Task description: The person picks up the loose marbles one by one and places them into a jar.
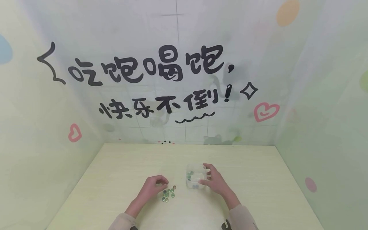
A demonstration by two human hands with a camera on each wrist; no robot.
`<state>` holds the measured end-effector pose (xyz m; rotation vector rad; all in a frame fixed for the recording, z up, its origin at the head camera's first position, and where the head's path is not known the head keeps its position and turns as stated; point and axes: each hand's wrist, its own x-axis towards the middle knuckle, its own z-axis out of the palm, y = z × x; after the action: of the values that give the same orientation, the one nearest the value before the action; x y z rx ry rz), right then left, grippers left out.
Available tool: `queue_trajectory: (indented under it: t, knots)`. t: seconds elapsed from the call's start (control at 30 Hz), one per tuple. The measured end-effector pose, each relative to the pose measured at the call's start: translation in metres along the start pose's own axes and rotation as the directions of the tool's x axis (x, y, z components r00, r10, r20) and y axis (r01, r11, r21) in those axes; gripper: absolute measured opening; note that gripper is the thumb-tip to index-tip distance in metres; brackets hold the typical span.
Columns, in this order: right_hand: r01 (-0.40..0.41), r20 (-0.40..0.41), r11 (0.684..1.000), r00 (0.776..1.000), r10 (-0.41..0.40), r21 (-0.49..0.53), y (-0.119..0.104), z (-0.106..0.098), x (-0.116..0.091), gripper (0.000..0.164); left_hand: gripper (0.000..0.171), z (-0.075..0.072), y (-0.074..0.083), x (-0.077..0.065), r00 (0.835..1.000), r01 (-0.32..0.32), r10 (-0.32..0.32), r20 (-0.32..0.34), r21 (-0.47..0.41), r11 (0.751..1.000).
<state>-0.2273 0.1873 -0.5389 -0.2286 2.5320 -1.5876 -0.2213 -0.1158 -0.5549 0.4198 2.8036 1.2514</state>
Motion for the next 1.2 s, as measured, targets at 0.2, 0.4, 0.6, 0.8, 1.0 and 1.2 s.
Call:
queue_trajectory:
  t: [0.2, 0.4, 0.6, 0.8, 1.0, 1.2]
  knots:
    - [-0.002, 0.002, 1.0, 1.0, 0.002, 0.0, 0.001, 0.0, 0.001, 0.07, 0.011, 0.001, -0.005, -0.001, 1.0, 0.009, -0.009, 0.01, 0.004, 1.0]
    - [-0.004, 0.002, 1.0, 1.0, 0.004, 0.002, 0.001, 0.0, 0.0, 0.069, 0.01, 0.001, -0.008, -0.002, 0.999, 0.021, -0.021, 0.026, 0.015, 1.0]
    - [-0.003, -0.004, 1.0, 1.0, 0.003, -0.008, 0.002, 0.0, 0.0, 0.069, 0.012, 0.001, -0.011, -0.005, 0.999, 0.019, -0.02, 0.045, 0.021, 1.0]
    - [0.004, -0.007, 1.0, 1.0, -0.004, -0.011, 0.003, 0.001, 0.001, 0.069, 0.014, 0.001, -0.015, -0.007, 0.999, 0.012, -0.013, 0.049, 0.022, 1.0]
    - [0.01, -0.006, 1.0, 1.0, -0.01, -0.006, 0.003, 0.001, 0.001, 0.07, 0.013, 0.001, -0.016, -0.008, 0.998, 0.012, -0.012, 0.061, 0.007, 1.0]
    - [0.008, -0.002, 1.0, 1.0, -0.008, 0.005, 0.003, 0.001, 0.0, 0.07, 0.012, 0.001, -0.016, -0.009, 0.998, 0.005, -0.005, 0.066, 0.002, 1.0]
